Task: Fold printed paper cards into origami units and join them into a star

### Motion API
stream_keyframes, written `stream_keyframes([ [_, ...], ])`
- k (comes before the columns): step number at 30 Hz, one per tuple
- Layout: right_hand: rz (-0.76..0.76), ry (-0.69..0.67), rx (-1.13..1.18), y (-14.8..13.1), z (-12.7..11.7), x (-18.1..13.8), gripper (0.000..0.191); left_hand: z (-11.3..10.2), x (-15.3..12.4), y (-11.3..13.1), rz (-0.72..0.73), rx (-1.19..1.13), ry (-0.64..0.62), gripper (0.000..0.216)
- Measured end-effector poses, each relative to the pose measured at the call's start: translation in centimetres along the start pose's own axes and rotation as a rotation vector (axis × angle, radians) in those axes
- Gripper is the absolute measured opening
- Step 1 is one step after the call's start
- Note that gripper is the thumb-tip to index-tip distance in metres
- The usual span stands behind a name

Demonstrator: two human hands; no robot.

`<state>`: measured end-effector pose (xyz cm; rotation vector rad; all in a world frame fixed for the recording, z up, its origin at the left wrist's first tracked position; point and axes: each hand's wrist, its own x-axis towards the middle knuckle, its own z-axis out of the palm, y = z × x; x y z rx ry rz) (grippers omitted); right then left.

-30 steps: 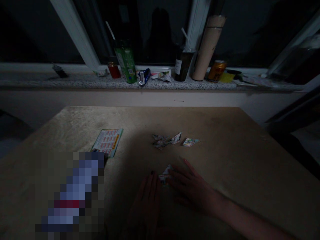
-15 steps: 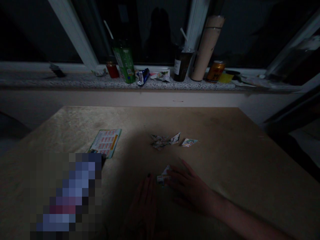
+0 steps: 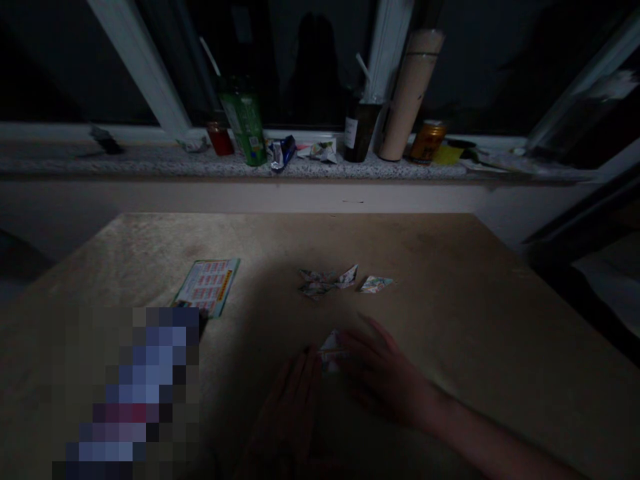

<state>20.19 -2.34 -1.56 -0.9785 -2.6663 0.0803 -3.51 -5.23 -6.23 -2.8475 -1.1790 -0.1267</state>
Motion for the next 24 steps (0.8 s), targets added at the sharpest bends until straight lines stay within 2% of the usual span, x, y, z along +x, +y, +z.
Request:
stream_keyframes([
  [4,0.073,0.118,-0.022,0.0,0.7,-0.3,0.024,-0.4,0.2,0.3,-0.046,0.002,0.003,0.106],
  [7,0.080,0.147,-0.014,0.0,0.7,-0.2,0.022,-0.5,0.4,0.5,-0.060,0.017,-0.064,0.094],
  [13,0.077,0.257,-0.088,0.2,1.4,-0.6,0.019,0.5,0.3,0.2,-0.030,0.018,0.037,0.101],
  [18,0.089,0.229,-0.128,0.1,2.0,-0.9,0.020,0.1,0.1,0.3,-0.034,0.000,0.034,0.109],
  [22,0.076,0.231,-0.155,0.5,1.2,-1.1,0.018,0.6,0.0,0.2,-0.021,0.020,0.078,0.105],
  [24,0.063,0.226,-0.166,0.8,0.8,-1.2,0.018,0.9,-0.1,0.2,-0.018,0.012,0.044,0.101],
])
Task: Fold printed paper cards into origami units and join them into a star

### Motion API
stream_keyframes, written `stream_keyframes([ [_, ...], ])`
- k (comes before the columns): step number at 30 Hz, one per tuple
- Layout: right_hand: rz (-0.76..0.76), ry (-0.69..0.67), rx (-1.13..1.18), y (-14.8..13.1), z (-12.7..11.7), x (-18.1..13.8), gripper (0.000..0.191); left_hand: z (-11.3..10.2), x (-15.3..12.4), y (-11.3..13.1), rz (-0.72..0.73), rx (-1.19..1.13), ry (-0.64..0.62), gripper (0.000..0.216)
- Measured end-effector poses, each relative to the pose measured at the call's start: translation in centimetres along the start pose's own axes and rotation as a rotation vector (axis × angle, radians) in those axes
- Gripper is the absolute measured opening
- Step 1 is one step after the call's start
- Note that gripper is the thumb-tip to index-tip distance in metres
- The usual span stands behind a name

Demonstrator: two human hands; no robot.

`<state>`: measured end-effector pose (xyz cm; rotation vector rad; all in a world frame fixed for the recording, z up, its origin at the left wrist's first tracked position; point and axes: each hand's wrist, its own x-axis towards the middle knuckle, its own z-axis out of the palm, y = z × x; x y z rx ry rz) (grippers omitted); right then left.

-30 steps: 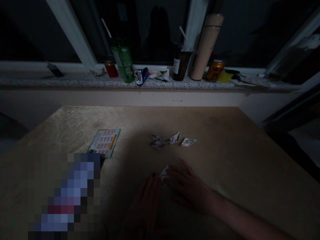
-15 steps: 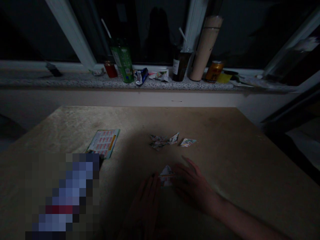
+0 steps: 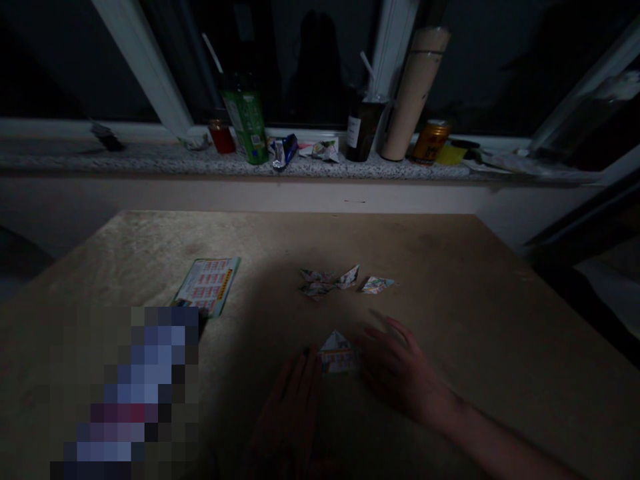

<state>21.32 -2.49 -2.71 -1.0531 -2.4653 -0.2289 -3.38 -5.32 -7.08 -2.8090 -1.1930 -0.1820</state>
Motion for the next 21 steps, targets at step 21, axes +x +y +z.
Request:
stream_keyframes([
  [21,0.051,-0.125,0.074,1.1,-1.5,0.3,0.044,-0.7,0.5,0.5,-0.079,-0.029,-0.057,0.096],
])
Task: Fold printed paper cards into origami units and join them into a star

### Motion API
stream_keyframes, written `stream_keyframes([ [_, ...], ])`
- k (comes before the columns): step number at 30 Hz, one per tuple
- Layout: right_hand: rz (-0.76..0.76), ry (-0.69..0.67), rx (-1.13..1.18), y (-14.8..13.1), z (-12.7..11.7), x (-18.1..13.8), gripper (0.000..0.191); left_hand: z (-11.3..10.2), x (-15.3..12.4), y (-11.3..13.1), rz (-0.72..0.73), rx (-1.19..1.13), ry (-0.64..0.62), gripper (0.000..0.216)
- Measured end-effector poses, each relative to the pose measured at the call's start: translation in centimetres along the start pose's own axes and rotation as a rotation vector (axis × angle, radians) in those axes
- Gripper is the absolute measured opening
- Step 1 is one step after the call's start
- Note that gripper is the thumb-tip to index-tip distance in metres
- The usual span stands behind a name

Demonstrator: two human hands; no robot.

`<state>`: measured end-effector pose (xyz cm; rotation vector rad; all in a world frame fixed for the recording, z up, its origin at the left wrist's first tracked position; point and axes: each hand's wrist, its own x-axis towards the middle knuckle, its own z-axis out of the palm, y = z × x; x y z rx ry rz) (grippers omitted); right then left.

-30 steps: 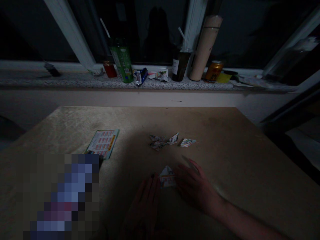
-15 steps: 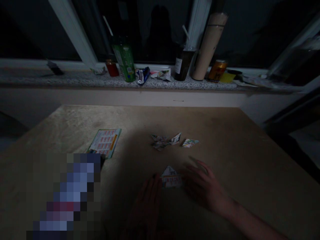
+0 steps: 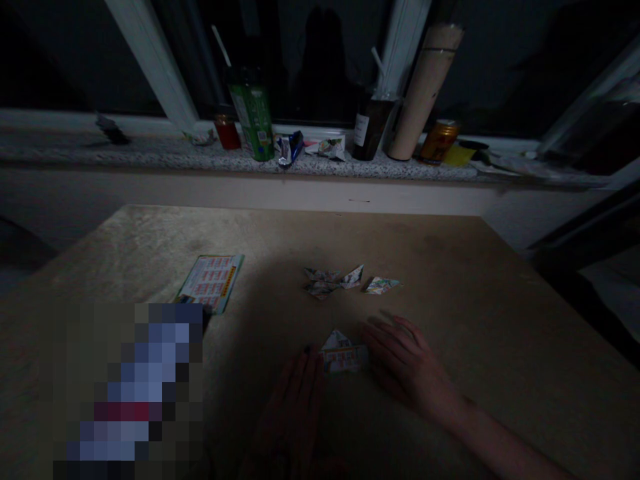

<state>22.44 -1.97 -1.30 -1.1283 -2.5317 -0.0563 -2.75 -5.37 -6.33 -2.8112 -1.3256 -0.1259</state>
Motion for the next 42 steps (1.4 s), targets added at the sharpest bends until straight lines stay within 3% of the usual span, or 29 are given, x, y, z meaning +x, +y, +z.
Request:
stream_keyframes([
  [3,0.105,-0.081,0.006,-0.4,0.4,0.9,0.056,0.3,0.2,0.0,-0.021,-0.013,-0.029,0.099],
  [9,0.132,-0.072,0.121,-1.2,1.6,1.7,0.043,-2.5,1.3,0.1,-0.003,-0.024,-0.066,0.097],
  [16,0.195,-0.066,0.260,-0.7,2.4,1.7,0.043,-4.6,3.6,-0.8,-0.055,-0.189,0.013,0.063],
  [24,0.222,0.022,0.309,-0.4,2.6,1.7,0.036,-4.9,6.2,-1.4,-0.093,-0.232,0.032,0.051],
  [33,0.236,0.059,0.336,-0.2,2.7,1.7,0.035,-4.7,6.8,-1.4,-0.124,-0.507,0.126,0.037],
  [39,0.239,0.201,0.462,0.0,2.7,2.0,0.008,-4.7,6.6,-1.2,-0.270,-0.708,0.078,0.028],
  [42,0.231,0.245,0.482,0.0,2.6,2.0,0.004,-4.5,6.5,-1.4,-0.292,-0.774,0.102,0.027],
])
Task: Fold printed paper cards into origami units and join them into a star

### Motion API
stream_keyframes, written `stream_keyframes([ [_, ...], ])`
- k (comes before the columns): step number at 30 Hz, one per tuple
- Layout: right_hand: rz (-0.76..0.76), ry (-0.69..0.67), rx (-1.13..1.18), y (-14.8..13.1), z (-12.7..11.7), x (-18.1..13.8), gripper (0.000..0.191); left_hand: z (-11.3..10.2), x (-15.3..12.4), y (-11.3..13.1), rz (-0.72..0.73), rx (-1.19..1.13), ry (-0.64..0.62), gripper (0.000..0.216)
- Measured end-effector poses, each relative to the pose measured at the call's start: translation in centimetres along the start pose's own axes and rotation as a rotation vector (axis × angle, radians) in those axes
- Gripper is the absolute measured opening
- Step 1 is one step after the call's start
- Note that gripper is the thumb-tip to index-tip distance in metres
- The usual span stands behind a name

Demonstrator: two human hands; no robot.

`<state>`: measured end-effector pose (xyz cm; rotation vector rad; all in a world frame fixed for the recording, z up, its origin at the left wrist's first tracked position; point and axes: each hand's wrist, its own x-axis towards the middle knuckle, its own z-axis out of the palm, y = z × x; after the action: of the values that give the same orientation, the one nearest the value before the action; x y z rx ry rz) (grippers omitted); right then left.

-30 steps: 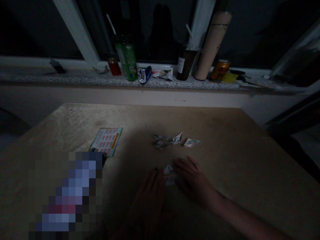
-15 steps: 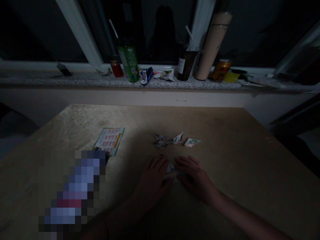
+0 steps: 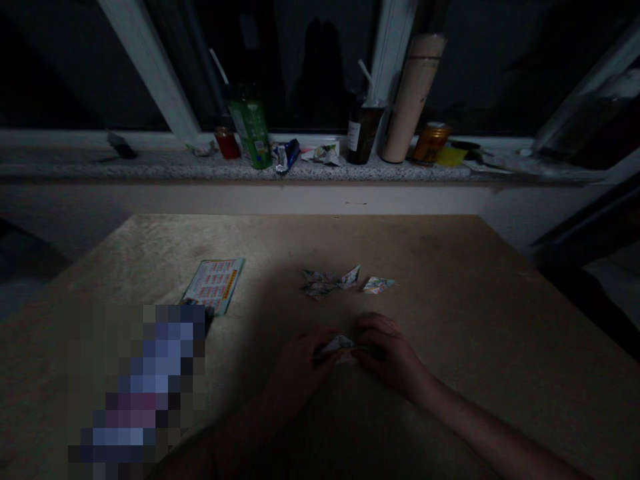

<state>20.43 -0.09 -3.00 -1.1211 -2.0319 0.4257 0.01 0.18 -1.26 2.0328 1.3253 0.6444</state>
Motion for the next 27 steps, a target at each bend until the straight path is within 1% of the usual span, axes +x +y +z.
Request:
stream_keyframes([
  [4,-0.029,0.042,0.005,-0.1,-0.3,0.0,0.006,-0.3,0.0,-0.2,-0.038,-0.059,0.003,0.023],
  [7,-0.043,0.071,0.024,-0.4,-0.5,0.1,0.006,-0.5,0.0,-0.1,-0.071,-0.086,0.059,0.021],
  [9,-0.046,0.101,0.032,-0.6,-0.7,0.3,0.005,-0.4,0.0,0.1,-0.095,-0.149,0.131,0.027],
  [12,-0.059,0.153,0.007,-0.9,-1.0,0.4,0.005,0.2,-0.5,0.4,-0.137,-0.361,0.238,0.051],
  [14,-0.084,0.186,-0.044,-0.9,-1.1,0.3,0.006,0.5,-1.0,0.5,-0.164,-0.505,0.233,0.060],
  [16,-0.125,0.217,-0.117,-0.8,-1.1,0.0,0.010,0.8,-1.4,0.5,-0.209,-0.527,0.280,0.062],
  [18,-0.167,0.251,-0.193,-0.6,-1.0,-0.3,0.013,1.1,-1.6,0.4,-0.249,-0.554,0.331,0.060],
  [19,-0.184,0.268,-0.230,-0.6,-1.0,-0.5,0.014,1.3,-1.6,0.3,-0.268,-0.593,0.336,0.057],
  [21,-0.207,0.290,-0.300,-0.6,-0.9,-0.7,0.017,1.7,-1.3,0.2,-0.312,-0.725,0.271,0.050],
  [23,-0.228,0.292,-0.354,-0.9,-1.0,-0.9,0.019,2.0,-1.0,0.3,-0.369,-0.883,0.132,0.048],
  [25,-0.259,0.281,-0.385,-1.3,-1.1,-1.0,0.022,2.0,-0.9,0.7,-0.371,-1.005,0.000,0.047],
  [27,-0.307,0.264,-0.398,-1.6,-1.2,-1.0,0.022,1.7,-1.0,1.4,-0.368,-1.043,-0.036,0.047],
])
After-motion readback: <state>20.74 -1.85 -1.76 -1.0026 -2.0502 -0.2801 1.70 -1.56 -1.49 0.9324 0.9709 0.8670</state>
